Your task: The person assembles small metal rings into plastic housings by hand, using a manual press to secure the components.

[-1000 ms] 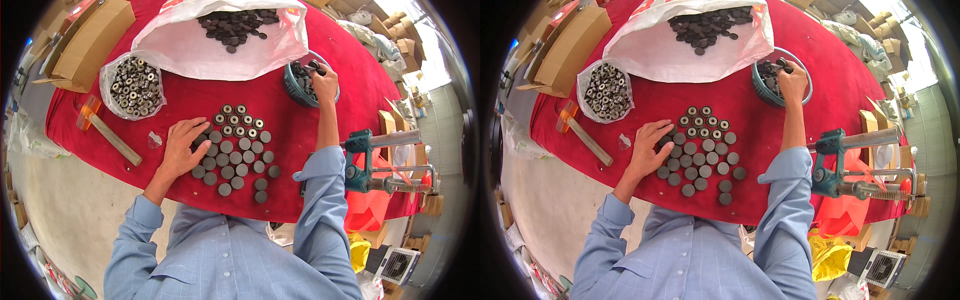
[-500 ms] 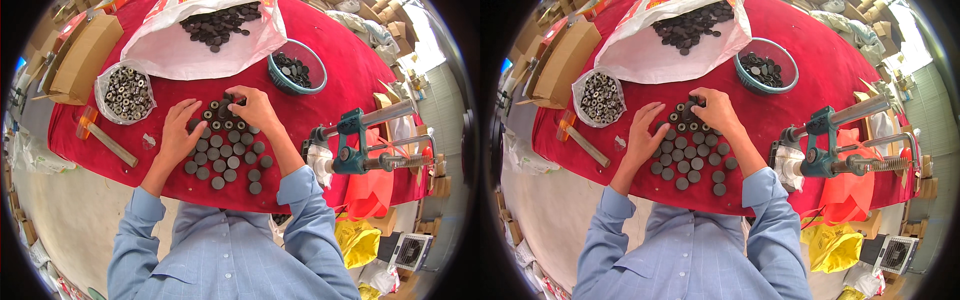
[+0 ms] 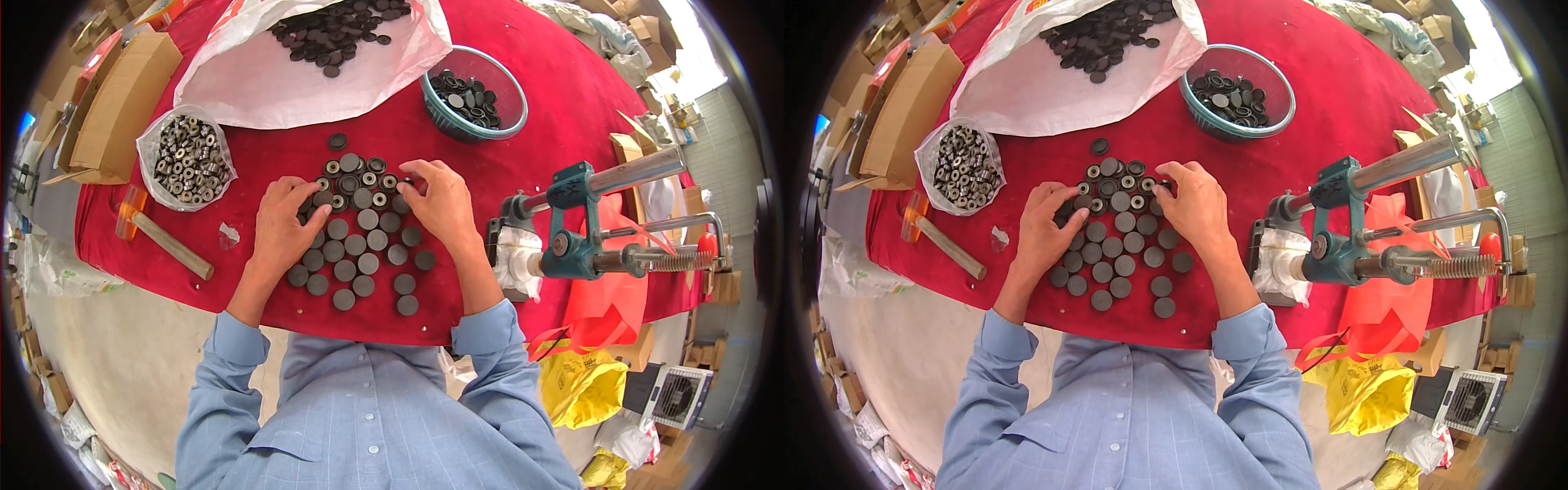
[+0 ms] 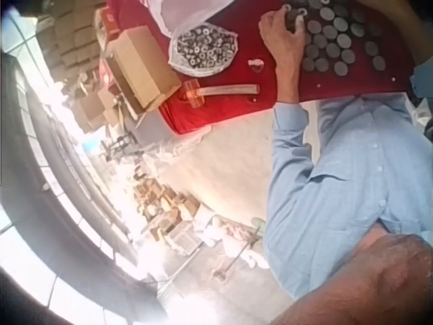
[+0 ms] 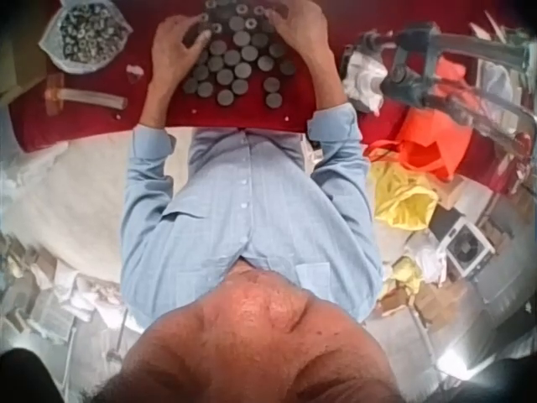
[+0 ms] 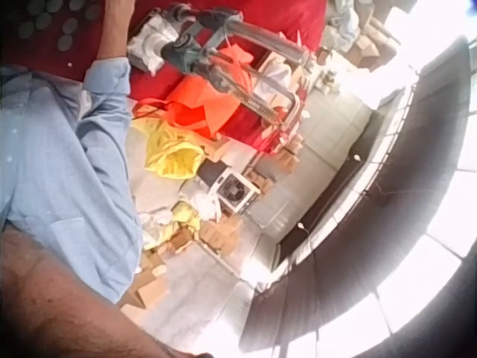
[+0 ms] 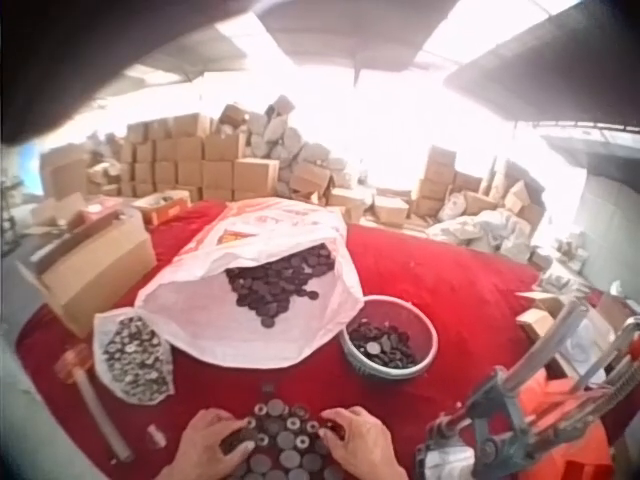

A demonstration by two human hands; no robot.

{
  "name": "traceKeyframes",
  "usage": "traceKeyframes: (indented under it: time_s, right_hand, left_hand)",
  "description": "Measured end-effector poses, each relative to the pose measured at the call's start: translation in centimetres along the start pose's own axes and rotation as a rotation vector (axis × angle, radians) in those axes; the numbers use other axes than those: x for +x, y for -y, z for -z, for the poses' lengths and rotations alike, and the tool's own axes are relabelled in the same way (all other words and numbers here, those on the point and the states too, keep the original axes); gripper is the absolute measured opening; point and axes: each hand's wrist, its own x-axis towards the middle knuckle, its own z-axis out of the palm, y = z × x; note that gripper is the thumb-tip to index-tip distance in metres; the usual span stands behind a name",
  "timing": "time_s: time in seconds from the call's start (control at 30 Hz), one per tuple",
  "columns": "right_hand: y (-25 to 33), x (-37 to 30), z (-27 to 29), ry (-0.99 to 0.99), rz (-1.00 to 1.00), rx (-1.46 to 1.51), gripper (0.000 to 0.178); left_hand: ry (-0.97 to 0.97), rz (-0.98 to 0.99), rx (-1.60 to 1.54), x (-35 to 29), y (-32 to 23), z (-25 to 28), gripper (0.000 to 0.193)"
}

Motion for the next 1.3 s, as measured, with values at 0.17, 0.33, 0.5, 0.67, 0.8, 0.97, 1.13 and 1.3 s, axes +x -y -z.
traceKeyframes:
  time_s: [0.17, 0.33, 0.5, 0.67, 0.8, 0.97, 1.13, 1.3]
  right_hand:
    - [-2.9, 0.2, -1.3, -0.044, 0.074, 0.018, 0.029]
    - [-2.2, 0.0, -1.0, -0.023, 0.076, 0.140, 0.026]
    - [-0.7, -0.8, -0.9, -0.013, 0.053, 0.306, 0.022]
    - [-0.7, -0.8, -0.9, 0.003, -0.054, 0.411, 0.025]
    - [-0.3, -1.0, -1.2, 0.008, -0.073, 0.505, 0.027]
    - [0.2, -1.3, -2.2, -0.004, 0.069, 0.360, 0.027]
    - [0.6, -1.5, -2.9, -0.051, 0.171, 0.177, 0.025]
    - [0.2, -1.8, -3.5, -0.069, 0.270, -0.013, 0.027]
  left_hand:
    - [0.024, -0.073, 0.033, 0.3, -0.9, -0.2, 0.034]
    - [0.041, -0.061, 0.028, 0.4, -0.4, -0.6, 0.033]
    - [0.021, -0.053, 0.028, 0.6, -0.6, -0.8, 0.029]
    - [-0.029, -0.087, 0.010, 0.7, -0.4, -1.1, 0.021]
    - [-0.036, -0.076, -0.072, 0.5, -0.5, -1.6, 0.021]
    - [0.020, -0.225, 0.059, 0.0, -0.5, -1.7, 0.024]
    - [0.079, -0.258, 0.064, -0.1, -0.9, -0.8, 0.025]
    - [0.132, -0.292, 0.132, -0.7, -1.1, -0.5, 0.028]
